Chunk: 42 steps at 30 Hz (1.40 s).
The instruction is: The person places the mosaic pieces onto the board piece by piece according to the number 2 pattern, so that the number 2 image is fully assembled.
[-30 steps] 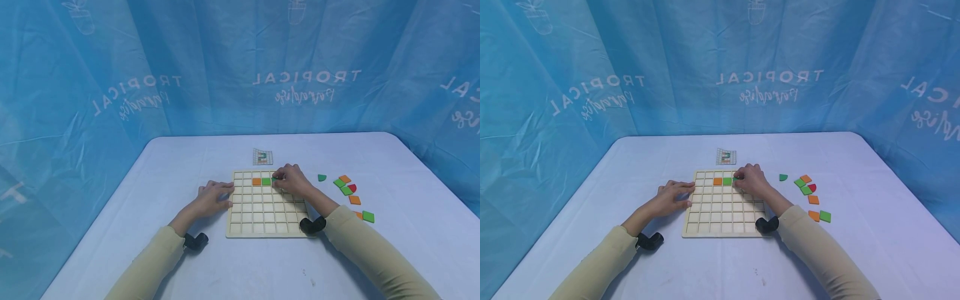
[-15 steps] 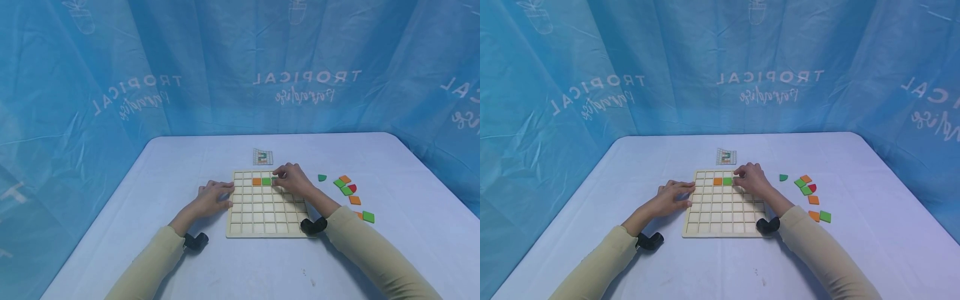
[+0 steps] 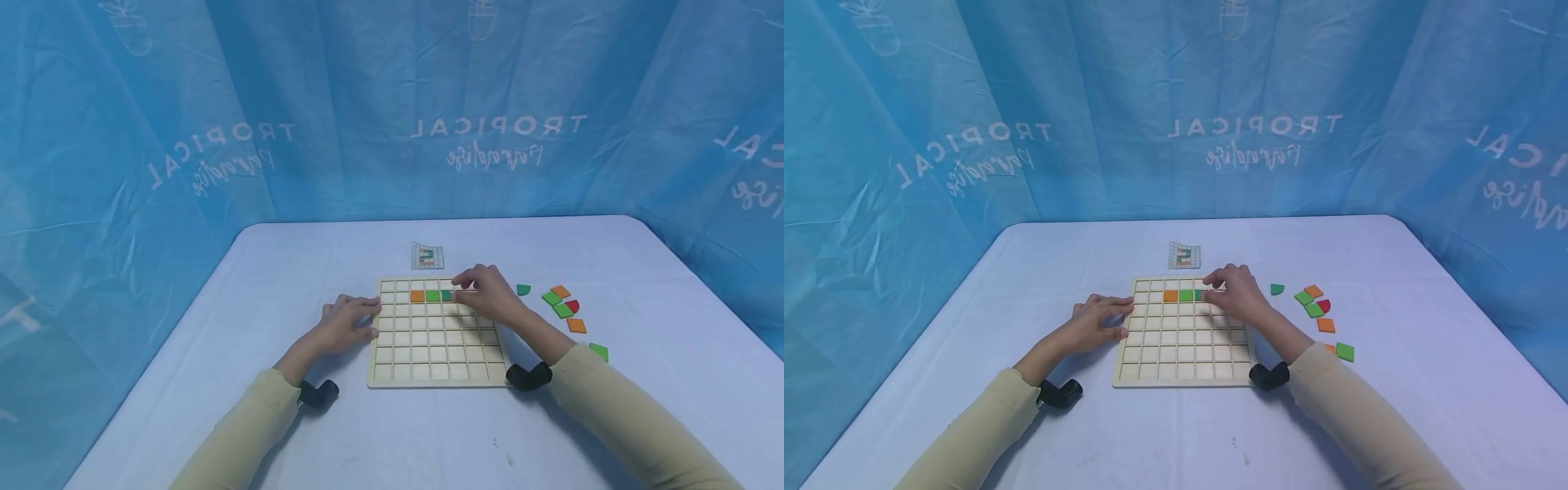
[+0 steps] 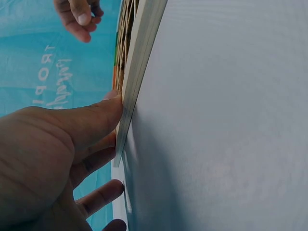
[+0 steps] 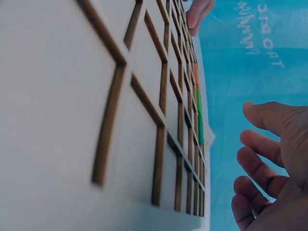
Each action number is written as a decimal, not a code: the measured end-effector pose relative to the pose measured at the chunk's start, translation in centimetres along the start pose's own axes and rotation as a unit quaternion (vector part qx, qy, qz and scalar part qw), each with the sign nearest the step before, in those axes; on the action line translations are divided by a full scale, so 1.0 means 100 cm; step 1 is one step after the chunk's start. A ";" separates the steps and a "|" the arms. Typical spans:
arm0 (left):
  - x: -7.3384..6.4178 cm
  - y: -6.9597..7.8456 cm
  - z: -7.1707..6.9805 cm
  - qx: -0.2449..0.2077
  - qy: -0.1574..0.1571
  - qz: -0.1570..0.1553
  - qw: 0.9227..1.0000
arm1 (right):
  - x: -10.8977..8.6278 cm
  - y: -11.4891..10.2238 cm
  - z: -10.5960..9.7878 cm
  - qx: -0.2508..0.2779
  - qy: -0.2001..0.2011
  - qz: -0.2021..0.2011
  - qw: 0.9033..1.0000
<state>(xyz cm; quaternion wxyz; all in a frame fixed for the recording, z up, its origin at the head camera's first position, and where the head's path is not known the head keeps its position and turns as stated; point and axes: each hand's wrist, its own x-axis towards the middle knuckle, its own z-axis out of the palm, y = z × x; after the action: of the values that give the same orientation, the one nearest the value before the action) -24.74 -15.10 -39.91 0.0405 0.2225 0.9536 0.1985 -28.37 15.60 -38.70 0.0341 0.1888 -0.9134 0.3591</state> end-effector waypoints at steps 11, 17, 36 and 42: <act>-0.001 0.002 -0.001 -0.006 0.001 -0.005 1.000 | -0.025 0.002 -0.023 -0.018 0.022 0.006 1.000; 0.000 -0.001 0.001 -0.007 0.000 0.002 1.000 | -0.045 0.011 -0.038 -0.033 0.037 0.007 0.999; -0.001 -0.001 0.000 -0.006 0.000 0.003 1.000 | -0.115 0.038 -0.077 -0.085 0.082 0.091 0.989; -0.001 0.000 0.000 -0.003 -0.001 0.002 1.000 | -0.131 0.047 -0.087 -0.103 0.073 0.099 0.987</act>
<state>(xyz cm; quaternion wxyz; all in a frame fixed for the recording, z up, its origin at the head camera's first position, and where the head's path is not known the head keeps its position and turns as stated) -24.70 -15.15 -39.90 0.0420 0.2243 0.9526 0.2012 -18.61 28.78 -37.94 0.0839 0.0666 -0.9546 0.2779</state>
